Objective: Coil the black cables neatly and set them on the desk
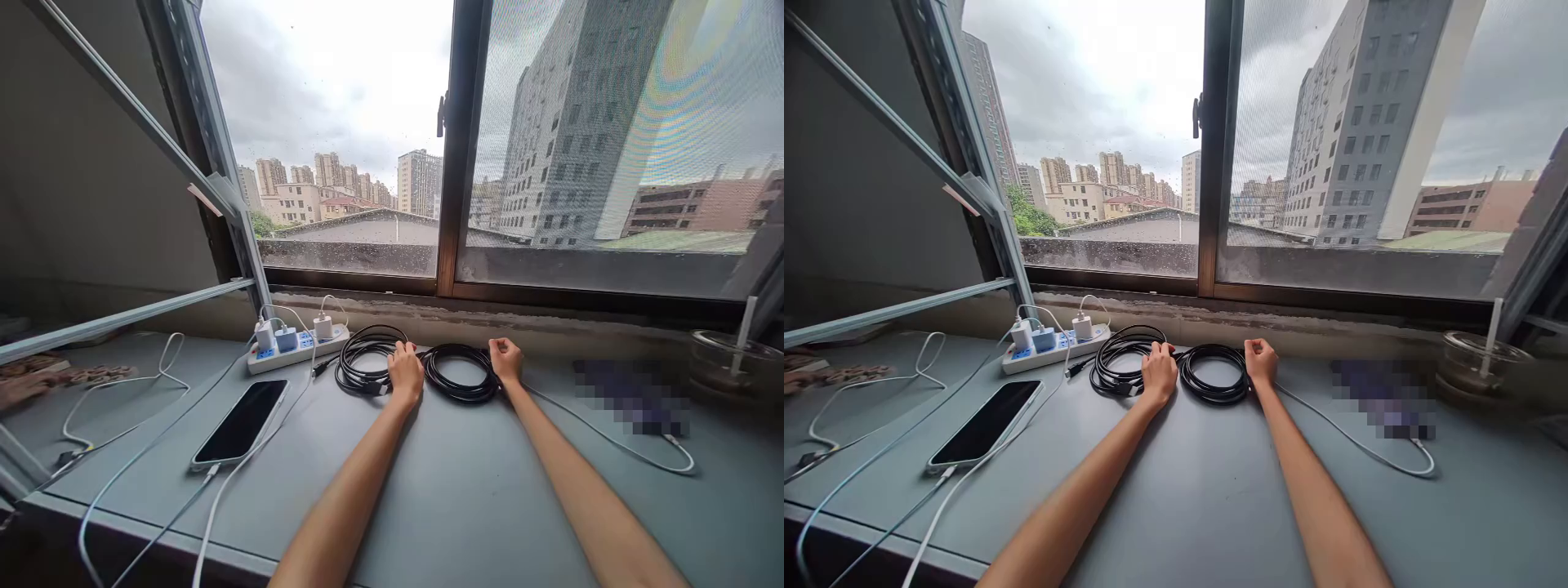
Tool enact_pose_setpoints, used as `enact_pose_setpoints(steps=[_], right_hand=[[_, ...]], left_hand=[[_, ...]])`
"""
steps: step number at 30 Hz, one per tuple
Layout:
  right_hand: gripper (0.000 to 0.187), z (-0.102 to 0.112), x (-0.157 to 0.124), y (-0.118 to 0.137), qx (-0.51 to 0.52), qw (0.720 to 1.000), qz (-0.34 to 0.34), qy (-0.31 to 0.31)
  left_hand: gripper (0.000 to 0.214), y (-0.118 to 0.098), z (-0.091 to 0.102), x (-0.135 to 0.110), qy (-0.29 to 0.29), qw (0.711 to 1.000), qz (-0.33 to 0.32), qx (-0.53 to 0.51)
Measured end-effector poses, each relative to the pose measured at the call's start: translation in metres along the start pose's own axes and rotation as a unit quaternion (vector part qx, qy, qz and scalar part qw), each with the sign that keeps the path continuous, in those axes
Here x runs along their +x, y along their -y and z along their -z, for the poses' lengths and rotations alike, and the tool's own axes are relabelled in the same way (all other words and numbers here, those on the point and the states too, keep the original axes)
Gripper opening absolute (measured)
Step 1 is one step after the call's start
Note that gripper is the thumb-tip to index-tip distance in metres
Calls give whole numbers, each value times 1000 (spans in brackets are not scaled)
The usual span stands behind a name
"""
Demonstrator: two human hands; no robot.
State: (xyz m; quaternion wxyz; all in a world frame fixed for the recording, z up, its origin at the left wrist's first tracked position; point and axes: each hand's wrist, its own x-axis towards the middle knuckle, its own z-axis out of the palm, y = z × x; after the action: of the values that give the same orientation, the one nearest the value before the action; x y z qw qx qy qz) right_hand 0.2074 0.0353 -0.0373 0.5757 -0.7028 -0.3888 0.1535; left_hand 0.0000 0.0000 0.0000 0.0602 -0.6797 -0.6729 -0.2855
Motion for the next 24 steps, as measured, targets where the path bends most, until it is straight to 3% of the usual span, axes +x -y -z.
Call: enact_pose_setpoints(steps=[6,11,18,21,24], right_hand=[[25,3,-4,8,-1,1000,-20,10],[23,5,-6,13,37,999,-22,9],[25,21,-7,38,151,988,-4,-34],[28,31,-2,73,216,976,23,-31],[33,45,-2,121,277,959,66,-8]], left_hand=[[29,4,2,5,-63,995,-5,-72],[25,-1,24,14,-193,966,-35,-167],[11,-27,76,31,-369,882,-44,-290],[6,-45,99,38,-404,843,-49,-350],[4,-65,122,42,-393,767,-64,-502]])
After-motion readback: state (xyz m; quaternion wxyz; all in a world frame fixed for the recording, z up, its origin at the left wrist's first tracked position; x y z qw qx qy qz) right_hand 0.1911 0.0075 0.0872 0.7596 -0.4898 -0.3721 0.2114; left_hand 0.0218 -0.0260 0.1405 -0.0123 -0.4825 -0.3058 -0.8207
